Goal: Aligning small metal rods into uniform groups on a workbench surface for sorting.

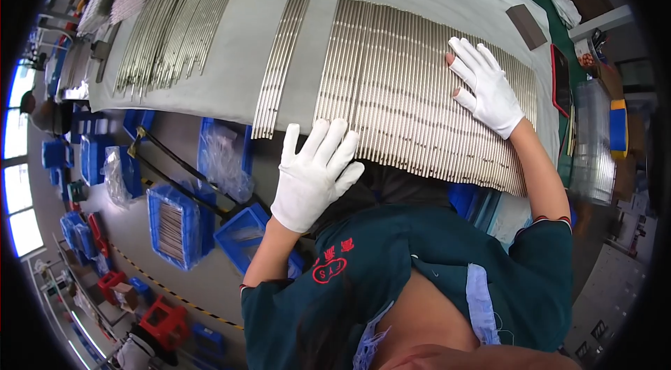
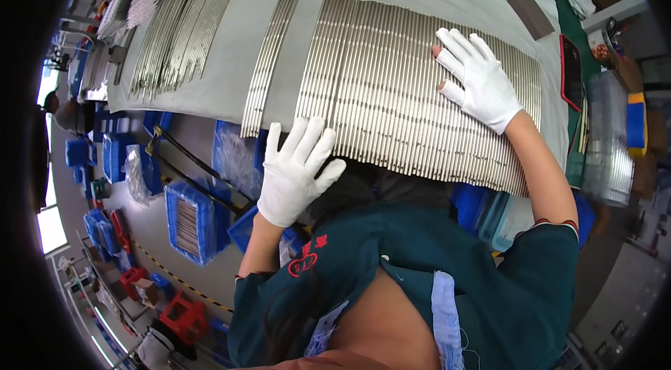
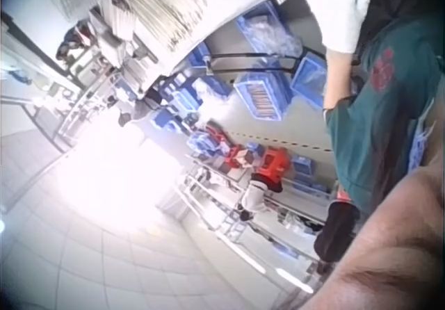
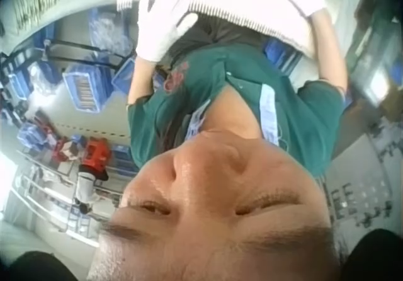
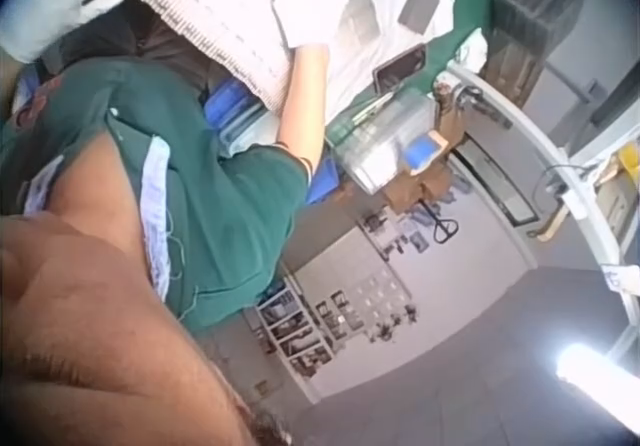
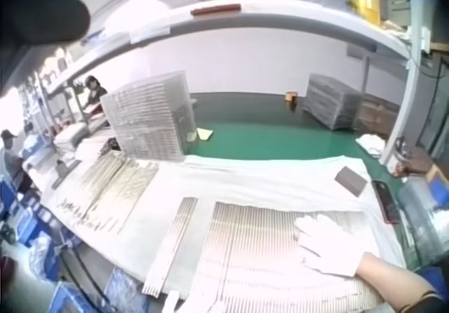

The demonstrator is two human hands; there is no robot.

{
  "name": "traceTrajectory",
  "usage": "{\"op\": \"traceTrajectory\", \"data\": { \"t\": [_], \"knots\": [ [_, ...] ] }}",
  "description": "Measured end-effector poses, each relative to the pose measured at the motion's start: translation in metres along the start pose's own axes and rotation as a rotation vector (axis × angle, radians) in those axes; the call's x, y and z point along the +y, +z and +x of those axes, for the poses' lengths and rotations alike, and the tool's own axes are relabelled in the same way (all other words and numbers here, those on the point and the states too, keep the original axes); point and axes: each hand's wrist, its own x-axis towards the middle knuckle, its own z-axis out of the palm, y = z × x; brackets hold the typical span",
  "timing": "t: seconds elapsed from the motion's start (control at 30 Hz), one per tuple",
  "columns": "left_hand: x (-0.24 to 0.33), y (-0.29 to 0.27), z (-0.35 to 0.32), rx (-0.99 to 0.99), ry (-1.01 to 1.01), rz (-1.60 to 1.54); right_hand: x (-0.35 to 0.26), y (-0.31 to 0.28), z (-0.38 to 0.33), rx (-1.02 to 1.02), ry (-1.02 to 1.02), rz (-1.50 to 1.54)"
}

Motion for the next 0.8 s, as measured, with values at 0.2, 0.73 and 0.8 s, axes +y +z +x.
{"op": "traceTrajectory", "data": {
  "t": [0.2, 0.73, 0.8],
  "knots": [
    [-0.019, -0.004, -0.015, 0.013, -0.130, 0.111, -0.004, -0.002, 0.002, -0.014, 0.027, 0.010],
    [-0.002, 0.004, -0.002, 0.056, 0.024, 0.045, -0.005, 0.001, 0.003, 0.035, 0.027, 0.002],
    [-0.008, -0.002, -0.003, 0.016, -0.026, 0.105, -0.005, 0.002, 0.002, 0.042, 0.059, 0.054]
  ]
}}
